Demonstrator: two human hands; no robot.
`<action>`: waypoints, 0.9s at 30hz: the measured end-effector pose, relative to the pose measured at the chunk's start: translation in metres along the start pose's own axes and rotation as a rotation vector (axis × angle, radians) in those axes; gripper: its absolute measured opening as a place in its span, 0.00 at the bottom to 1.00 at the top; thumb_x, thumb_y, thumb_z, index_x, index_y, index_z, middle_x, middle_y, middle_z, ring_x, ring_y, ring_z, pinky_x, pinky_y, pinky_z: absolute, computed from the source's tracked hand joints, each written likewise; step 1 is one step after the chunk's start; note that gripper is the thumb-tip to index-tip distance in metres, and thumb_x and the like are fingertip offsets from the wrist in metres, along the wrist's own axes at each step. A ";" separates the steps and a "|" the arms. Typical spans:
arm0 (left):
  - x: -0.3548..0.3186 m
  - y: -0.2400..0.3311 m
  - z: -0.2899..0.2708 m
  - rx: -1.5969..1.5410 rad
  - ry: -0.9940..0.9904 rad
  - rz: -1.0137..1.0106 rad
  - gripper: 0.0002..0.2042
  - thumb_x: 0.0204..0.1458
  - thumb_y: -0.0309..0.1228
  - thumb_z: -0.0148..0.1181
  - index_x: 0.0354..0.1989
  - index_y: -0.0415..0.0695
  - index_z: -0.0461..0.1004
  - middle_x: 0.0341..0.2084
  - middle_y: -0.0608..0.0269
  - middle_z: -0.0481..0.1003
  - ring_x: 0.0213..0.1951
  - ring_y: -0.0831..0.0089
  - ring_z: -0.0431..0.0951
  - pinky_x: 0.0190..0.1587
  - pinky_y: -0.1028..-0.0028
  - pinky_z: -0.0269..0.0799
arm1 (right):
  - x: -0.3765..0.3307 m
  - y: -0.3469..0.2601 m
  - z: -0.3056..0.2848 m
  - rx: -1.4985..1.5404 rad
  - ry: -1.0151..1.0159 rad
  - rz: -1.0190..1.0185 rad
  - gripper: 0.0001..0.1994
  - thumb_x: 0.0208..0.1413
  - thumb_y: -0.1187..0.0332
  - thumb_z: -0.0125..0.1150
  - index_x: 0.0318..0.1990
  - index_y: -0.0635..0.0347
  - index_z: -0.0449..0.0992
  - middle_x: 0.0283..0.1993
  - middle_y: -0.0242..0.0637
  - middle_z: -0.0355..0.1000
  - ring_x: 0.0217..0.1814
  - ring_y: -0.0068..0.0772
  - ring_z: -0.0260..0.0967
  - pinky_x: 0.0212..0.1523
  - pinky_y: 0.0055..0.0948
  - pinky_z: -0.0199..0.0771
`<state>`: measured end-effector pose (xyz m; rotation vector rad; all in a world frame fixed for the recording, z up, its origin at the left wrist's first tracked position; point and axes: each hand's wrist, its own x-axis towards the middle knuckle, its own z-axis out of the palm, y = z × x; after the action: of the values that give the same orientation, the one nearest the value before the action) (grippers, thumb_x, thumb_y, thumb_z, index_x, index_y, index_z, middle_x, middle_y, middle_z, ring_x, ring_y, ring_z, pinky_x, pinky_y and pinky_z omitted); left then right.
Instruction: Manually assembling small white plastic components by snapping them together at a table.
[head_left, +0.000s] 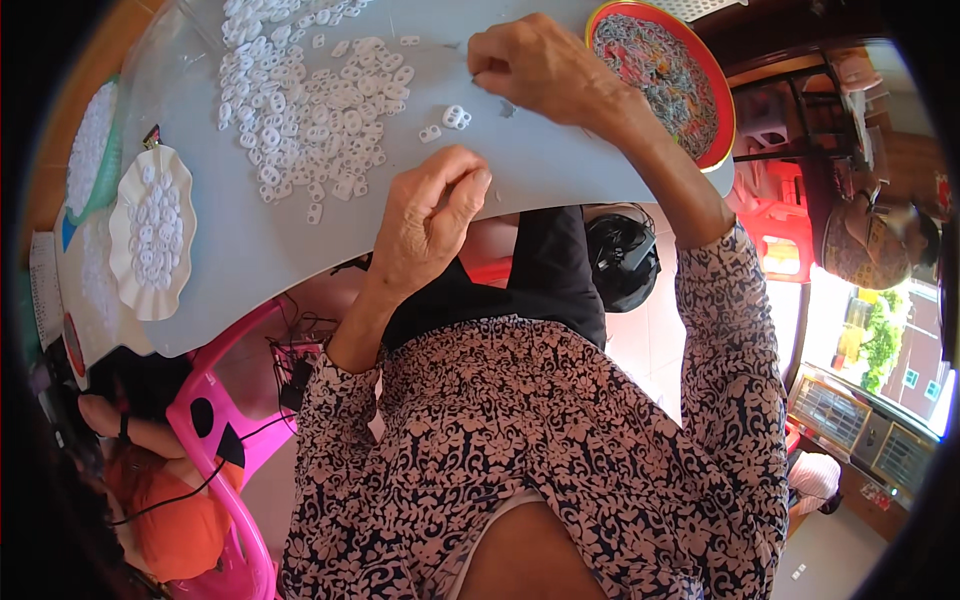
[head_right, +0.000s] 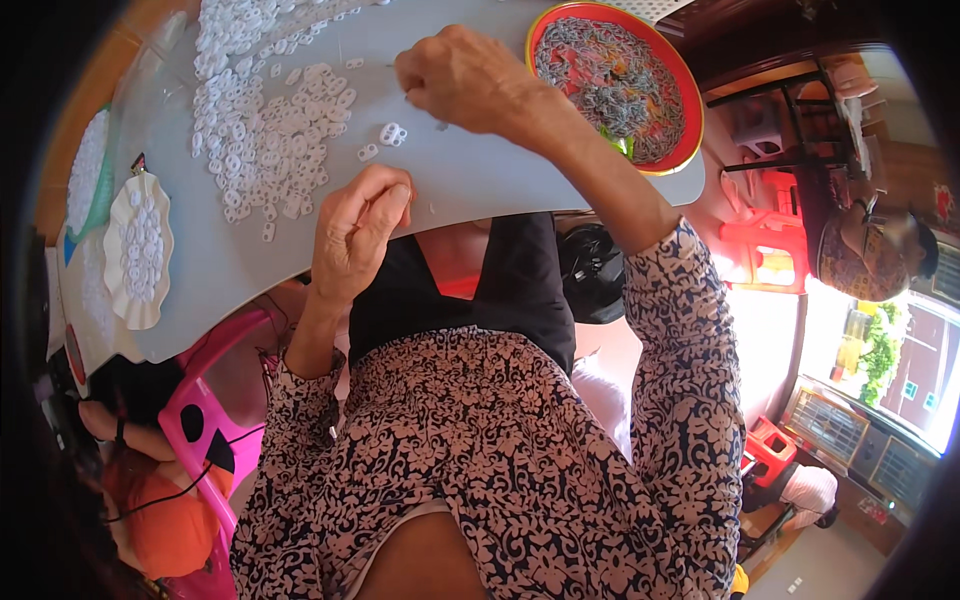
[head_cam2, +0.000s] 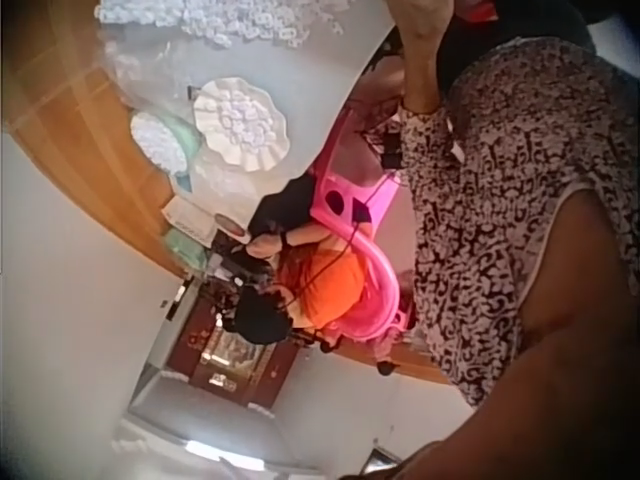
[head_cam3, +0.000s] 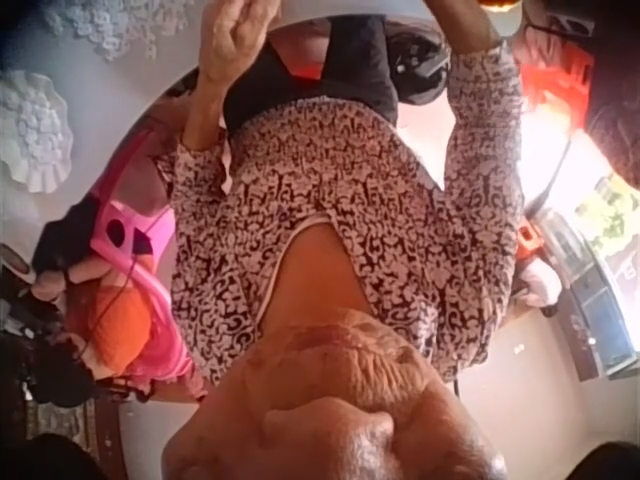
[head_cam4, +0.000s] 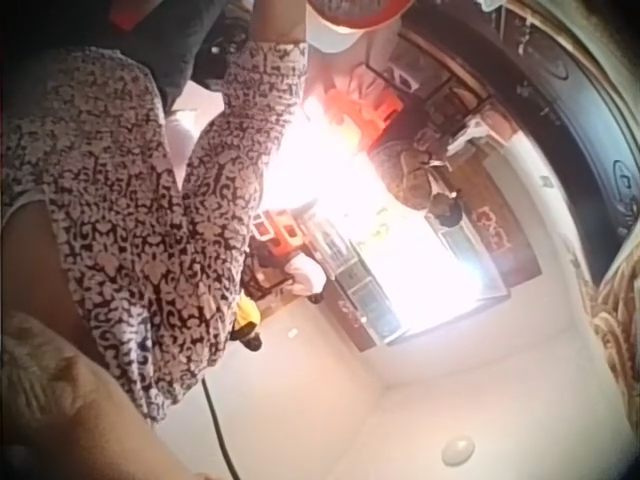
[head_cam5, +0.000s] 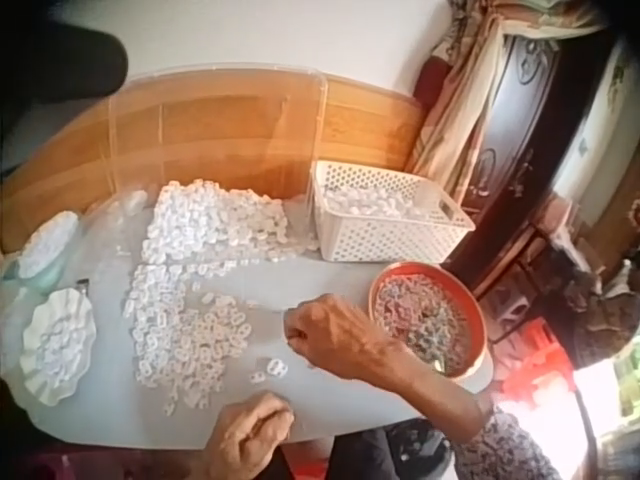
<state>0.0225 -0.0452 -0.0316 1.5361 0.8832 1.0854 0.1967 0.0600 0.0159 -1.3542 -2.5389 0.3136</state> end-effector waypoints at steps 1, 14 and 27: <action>0.000 -0.002 0.001 -0.001 -0.004 0.001 0.04 0.55 0.25 0.52 0.30 0.37 0.67 0.19 0.64 0.66 0.21 0.78 0.65 0.25 0.78 0.63 | -0.003 -0.009 -0.002 0.110 -0.108 0.004 0.08 0.46 0.70 0.60 0.34 0.63 0.76 0.34 0.45 0.73 0.35 0.43 0.72 0.39 0.36 0.71; 0.003 0.006 -0.002 0.003 -0.042 -0.024 0.05 0.55 0.26 0.51 0.31 0.36 0.67 0.22 0.62 0.69 0.23 0.79 0.67 0.26 0.77 0.64 | -0.011 -0.011 0.022 0.312 0.038 -0.078 0.08 0.51 0.68 0.58 0.35 0.62 0.78 0.27 0.41 0.74 0.28 0.34 0.71 0.32 0.30 0.70; 0.021 0.015 -0.015 0.119 0.262 -0.142 0.09 0.55 0.30 0.52 0.37 0.36 0.71 0.26 0.66 0.71 0.28 0.82 0.69 0.37 0.80 0.64 | -0.024 -0.025 0.005 0.696 -0.084 0.068 0.11 0.55 0.63 0.56 0.32 0.62 0.79 0.22 0.32 0.73 0.22 0.20 0.66 0.26 0.23 0.69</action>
<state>0.0153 -0.0248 -0.0114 1.4220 1.2369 1.1632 0.1881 0.0261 0.0160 -1.1482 -2.1130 1.1549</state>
